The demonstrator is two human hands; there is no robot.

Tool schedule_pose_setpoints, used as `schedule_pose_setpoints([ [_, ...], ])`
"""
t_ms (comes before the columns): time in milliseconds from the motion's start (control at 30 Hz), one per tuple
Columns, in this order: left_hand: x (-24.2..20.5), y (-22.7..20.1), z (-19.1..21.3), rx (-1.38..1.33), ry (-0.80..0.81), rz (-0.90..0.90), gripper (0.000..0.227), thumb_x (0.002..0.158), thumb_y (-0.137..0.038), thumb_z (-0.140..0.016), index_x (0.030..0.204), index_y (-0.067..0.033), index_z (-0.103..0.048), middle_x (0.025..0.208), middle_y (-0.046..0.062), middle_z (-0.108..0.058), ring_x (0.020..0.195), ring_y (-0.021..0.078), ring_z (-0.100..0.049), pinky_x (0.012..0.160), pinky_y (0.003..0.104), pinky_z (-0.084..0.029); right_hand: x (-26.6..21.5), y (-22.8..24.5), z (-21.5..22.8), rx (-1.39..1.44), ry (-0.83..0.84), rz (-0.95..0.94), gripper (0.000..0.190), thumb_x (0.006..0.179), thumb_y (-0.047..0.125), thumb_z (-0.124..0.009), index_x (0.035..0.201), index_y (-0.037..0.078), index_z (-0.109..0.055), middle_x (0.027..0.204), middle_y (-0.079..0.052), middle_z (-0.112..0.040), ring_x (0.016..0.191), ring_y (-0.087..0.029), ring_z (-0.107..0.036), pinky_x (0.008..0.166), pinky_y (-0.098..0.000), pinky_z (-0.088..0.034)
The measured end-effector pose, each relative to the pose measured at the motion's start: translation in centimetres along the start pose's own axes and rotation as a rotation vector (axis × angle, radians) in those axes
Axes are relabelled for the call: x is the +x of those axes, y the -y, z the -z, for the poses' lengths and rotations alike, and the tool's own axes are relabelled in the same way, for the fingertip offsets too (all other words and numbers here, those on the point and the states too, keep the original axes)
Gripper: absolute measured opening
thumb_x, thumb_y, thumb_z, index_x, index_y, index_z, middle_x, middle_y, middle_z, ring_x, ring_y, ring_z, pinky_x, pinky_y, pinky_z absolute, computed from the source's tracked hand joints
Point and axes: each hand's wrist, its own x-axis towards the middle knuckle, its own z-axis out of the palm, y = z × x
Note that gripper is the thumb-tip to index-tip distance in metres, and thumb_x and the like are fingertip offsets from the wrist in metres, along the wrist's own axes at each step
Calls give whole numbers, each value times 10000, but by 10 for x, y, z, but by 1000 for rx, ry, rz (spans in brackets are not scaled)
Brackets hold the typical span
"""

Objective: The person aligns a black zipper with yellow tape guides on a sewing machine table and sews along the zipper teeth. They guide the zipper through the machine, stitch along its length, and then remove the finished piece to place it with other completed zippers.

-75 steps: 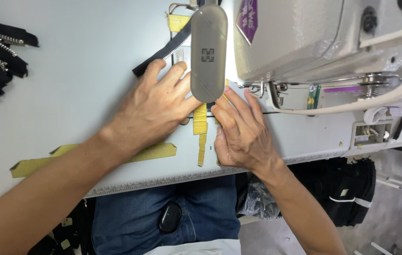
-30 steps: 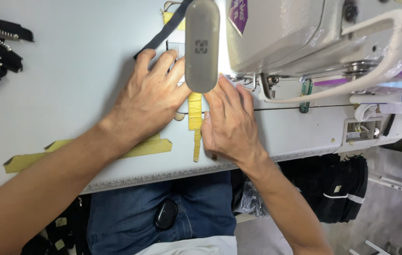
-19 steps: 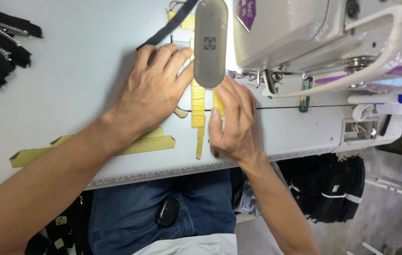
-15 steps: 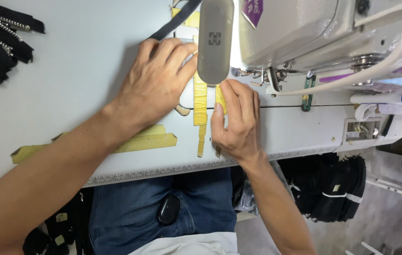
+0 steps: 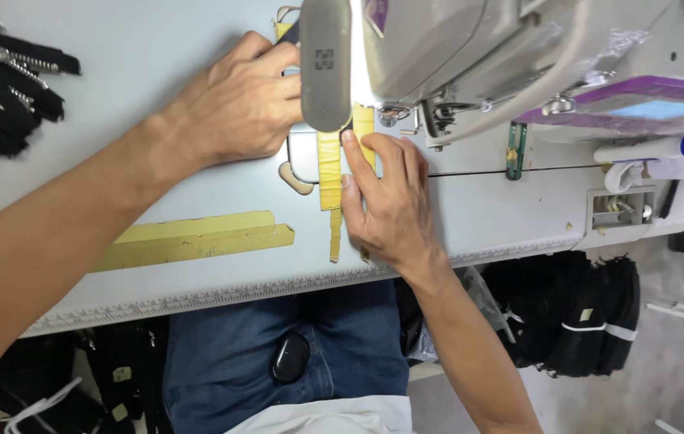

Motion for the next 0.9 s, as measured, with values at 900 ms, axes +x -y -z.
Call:
schedule_pose_setpoints([
  [900,21,-21,25,16,77,-59,458,941,-78,-586,1380,-208,-567,1208,-17,-726,898,213,-680,924,422,-476,2,-19,12,32,40,-58,390,961,194,-585,1315,49,-659,1206,-105,-615,1039,-296,-604,804,-452,-435],
])
